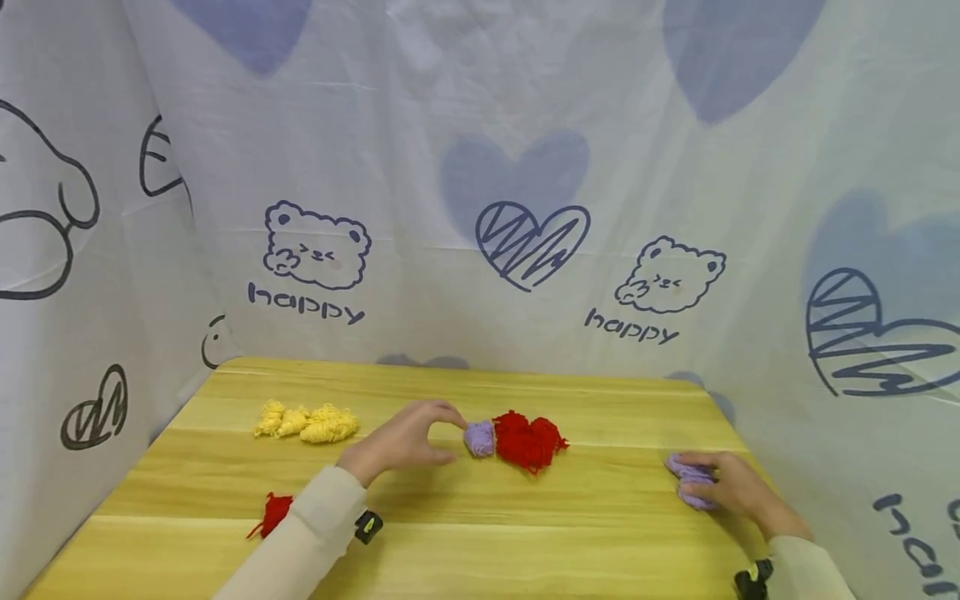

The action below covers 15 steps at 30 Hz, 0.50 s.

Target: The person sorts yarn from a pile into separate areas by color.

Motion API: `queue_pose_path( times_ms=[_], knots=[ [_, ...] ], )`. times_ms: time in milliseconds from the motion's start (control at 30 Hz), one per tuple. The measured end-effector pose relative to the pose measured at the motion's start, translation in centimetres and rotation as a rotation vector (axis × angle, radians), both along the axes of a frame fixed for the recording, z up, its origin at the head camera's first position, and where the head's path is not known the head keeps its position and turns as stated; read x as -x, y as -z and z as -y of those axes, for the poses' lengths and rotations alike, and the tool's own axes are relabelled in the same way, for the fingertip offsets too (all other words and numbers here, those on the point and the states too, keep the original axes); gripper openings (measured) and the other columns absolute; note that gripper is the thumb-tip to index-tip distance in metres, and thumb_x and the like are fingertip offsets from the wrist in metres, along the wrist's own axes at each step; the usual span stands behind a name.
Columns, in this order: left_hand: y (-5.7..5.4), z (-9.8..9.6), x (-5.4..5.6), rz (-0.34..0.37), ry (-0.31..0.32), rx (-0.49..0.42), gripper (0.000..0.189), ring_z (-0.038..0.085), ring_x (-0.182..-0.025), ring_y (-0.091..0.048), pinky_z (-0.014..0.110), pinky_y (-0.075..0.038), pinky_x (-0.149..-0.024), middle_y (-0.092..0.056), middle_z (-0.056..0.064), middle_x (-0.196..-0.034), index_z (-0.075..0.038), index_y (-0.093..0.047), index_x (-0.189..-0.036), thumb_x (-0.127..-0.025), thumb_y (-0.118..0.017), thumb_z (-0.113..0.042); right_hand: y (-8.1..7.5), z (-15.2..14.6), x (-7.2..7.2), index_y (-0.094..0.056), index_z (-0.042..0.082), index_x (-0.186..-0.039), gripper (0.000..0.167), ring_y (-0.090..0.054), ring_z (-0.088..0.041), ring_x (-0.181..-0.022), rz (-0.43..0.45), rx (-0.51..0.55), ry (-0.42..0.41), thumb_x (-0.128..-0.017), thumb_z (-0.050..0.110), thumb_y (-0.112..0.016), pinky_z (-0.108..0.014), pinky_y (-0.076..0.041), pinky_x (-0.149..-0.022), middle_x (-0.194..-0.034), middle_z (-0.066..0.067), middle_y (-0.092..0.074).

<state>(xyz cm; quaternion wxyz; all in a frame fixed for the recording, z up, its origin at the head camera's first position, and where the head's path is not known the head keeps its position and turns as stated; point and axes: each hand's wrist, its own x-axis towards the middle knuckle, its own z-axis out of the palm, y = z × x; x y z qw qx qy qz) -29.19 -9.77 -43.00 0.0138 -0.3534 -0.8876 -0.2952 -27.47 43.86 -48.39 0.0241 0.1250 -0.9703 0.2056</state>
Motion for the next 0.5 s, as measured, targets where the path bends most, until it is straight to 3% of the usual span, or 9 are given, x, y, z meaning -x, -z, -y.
queue_pose_path(
  times_ms=[133, 500],
  knots=[
    [0.0, -0.33, 0.27, -0.008, 0.011, 0.012, 0.041, 0.033, -0.128, -0.061, 0.053, -0.048, -0.112, -0.07, 0.01, -0.13, -0.006, -0.072, -0.126, -0.087, -0.082, -0.012, -0.06, 0.2, -0.13, -0.076, 0.008, -0.123, 0.048, -0.067, -0.037, -0.115, -0.032, 0.0, -0.016, -0.08, 0.026, -0.087, -0.033, -0.054, -0.092, -0.125, -0.02, -0.073],
    [-0.03, -1.02, 1.01, 0.019, -0.013, 0.013, 0.043, 0.035, -0.135, -0.057, 0.054, -0.046, -0.115, -0.068, 0.009, -0.134, -0.008, -0.072, -0.127, -0.087, -0.083, -0.012, -0.22, 0.43, 0.28, -0.073, 0.006, -0.127, 0.05, -0.066, -0.041, -0.117, 0.03, 0.001, 0.009, -0.082, 0.026, -0.086, -0.054, -0.055, -0.097, -0.13, -0.026, -0.069]
  ],
)
